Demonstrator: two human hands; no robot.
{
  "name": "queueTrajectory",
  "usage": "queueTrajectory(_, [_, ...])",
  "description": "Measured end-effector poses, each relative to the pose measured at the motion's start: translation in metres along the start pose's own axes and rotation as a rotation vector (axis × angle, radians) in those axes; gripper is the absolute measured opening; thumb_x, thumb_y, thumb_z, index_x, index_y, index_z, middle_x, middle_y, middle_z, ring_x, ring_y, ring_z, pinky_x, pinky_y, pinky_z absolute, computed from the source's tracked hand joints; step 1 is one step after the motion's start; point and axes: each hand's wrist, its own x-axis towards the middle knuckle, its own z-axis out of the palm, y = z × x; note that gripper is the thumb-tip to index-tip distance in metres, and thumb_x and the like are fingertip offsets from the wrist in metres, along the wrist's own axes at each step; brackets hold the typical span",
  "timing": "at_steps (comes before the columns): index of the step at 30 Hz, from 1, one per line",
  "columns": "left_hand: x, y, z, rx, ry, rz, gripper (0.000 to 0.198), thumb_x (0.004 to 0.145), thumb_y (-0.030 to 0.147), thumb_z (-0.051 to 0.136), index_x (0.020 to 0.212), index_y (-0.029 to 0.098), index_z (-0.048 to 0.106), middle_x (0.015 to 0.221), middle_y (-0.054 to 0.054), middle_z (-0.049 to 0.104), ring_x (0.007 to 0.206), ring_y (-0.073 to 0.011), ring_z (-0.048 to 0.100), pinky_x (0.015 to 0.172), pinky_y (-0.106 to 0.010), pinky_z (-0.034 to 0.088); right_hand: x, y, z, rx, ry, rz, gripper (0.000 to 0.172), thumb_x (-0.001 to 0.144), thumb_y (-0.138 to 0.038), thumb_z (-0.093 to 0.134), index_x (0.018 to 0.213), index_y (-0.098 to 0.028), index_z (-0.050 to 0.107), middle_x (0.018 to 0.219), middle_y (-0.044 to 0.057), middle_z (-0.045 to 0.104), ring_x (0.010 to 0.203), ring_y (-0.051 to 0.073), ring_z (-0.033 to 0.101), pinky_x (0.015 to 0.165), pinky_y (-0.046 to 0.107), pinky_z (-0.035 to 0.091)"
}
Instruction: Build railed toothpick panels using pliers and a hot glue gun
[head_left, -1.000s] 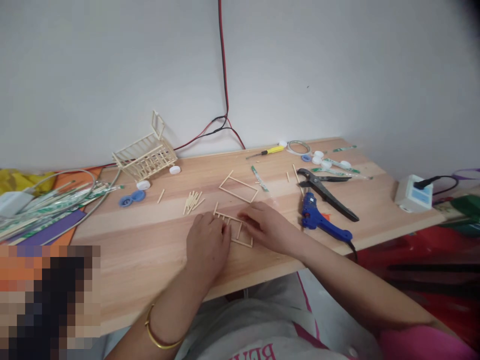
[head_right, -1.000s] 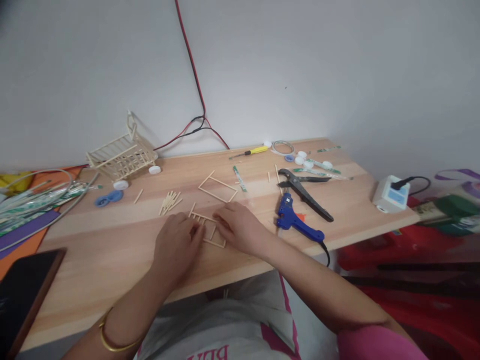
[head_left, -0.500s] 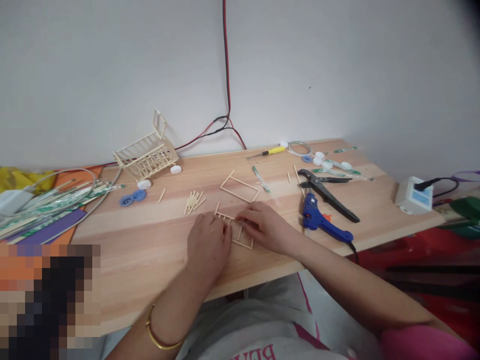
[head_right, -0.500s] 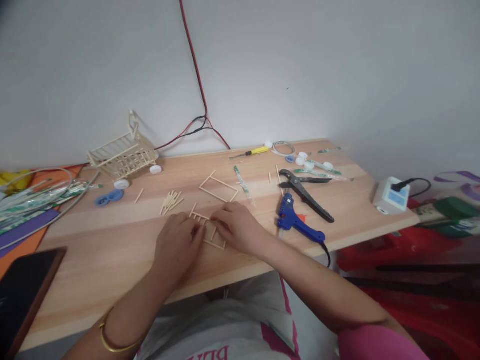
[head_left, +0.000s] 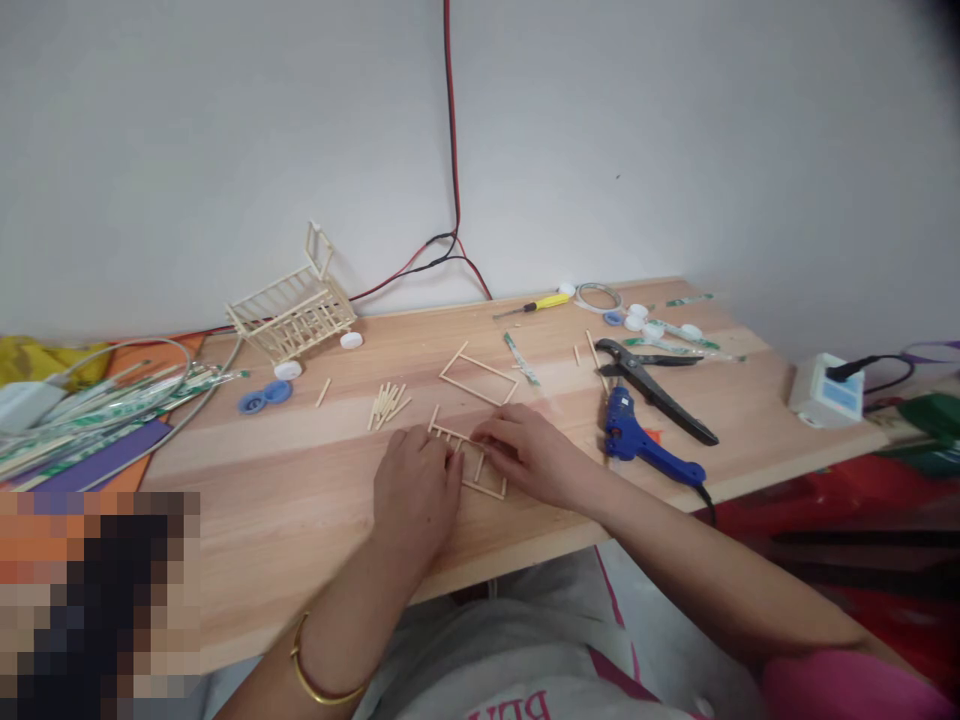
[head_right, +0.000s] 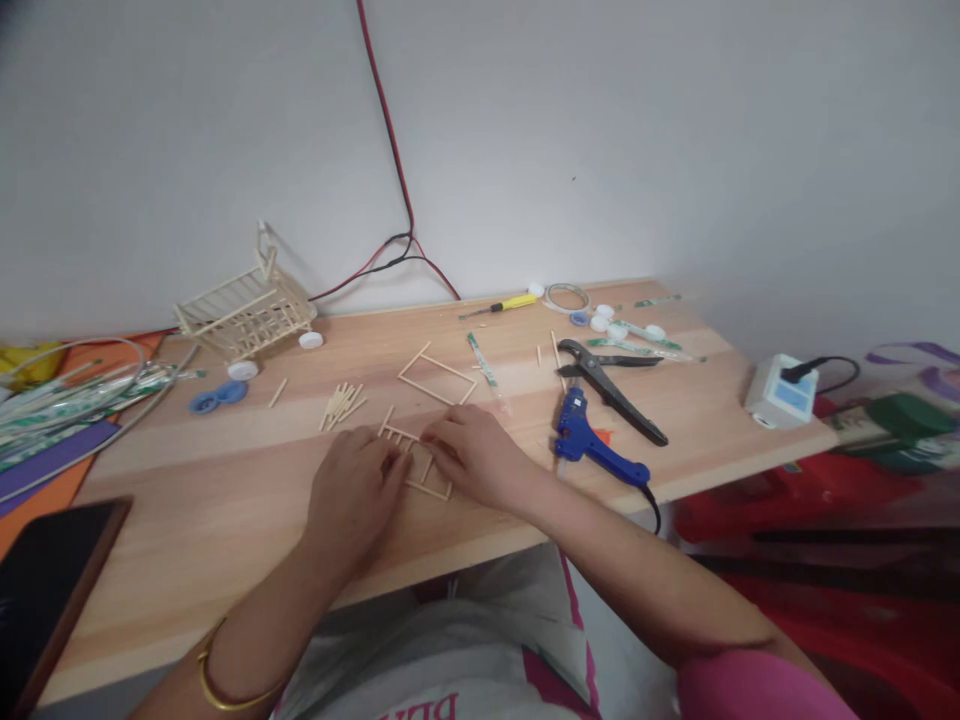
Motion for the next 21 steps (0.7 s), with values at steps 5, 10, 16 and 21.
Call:
queueTrajectory(5, [0.000,-0.001,0.001,-0.008,0.014,0.002,0.022,0.089,0.025,0.049,0.077,0.016,0.065,0.082,-0.009,0.060,0.086,-0.0256,0.052,0.080,-0.039,0.042,0.001,-0.001,0.000,-0.005,-0.001,0.010,0.019,0.085,-0.012,0.051,0.101,-0.015,0.062,0.090,0.010,0.061,0.088,0.020,0.055,0.079,0.032,0.042])
queueTrajectory(10, [0.003,-0.007,-0.001,-0.101,0.052,-0.025,0.024,0.090,0.021,0.045,0.078,0.015,0.065,0.081,-0.009,0.060,0.084,-0.0244,0.054,0.080,-0.038,0.043,0.001,-0.002,-0.002,0.005,-0.013,0.036,0.017,0.086,-0.012,0.050,0.098,-0.014,0.062,0.089,0.009,0.061,0.087,0.019,0.055,0.078,0.031,0.043])
queueTrajectory(16, [0.004,-0.019,-0.006,-0.223,0.027,-0.093,0.015,0.084,0.020,0.053,0.082,0.016,0.067,0.081,-0.007,0.060,0.084,-0.0231,0.056,0.080,-0.036,0.043,0.002,-0.002,-0.003,-0.005,-0.018,0.052,0.015,0.086,-0.012,0.050,0.094,-0.014,0.062,0.088,0.009,0.061,0.086,0.019,0.055,0.077,0.031,0.042])
queueTrajectory(21, [0.003,-0.017,-0.007,-0.202,-0.061,-0.070,0.014,0.083,0.023,0.054,0.078,0.017,0.066,0.081,-0.007,0.059,0.086,-0.0240,0.055,0.081,-0.037,0.043,0.003,-0.003,-0.002,-0.021,-0.025,0.044,0.015,0.084,-0.011,0.051,0.093,-0.014,0.062,0.088,0.009,0.062,0.086,0.019,0.055,0.077,0.030,0.042])
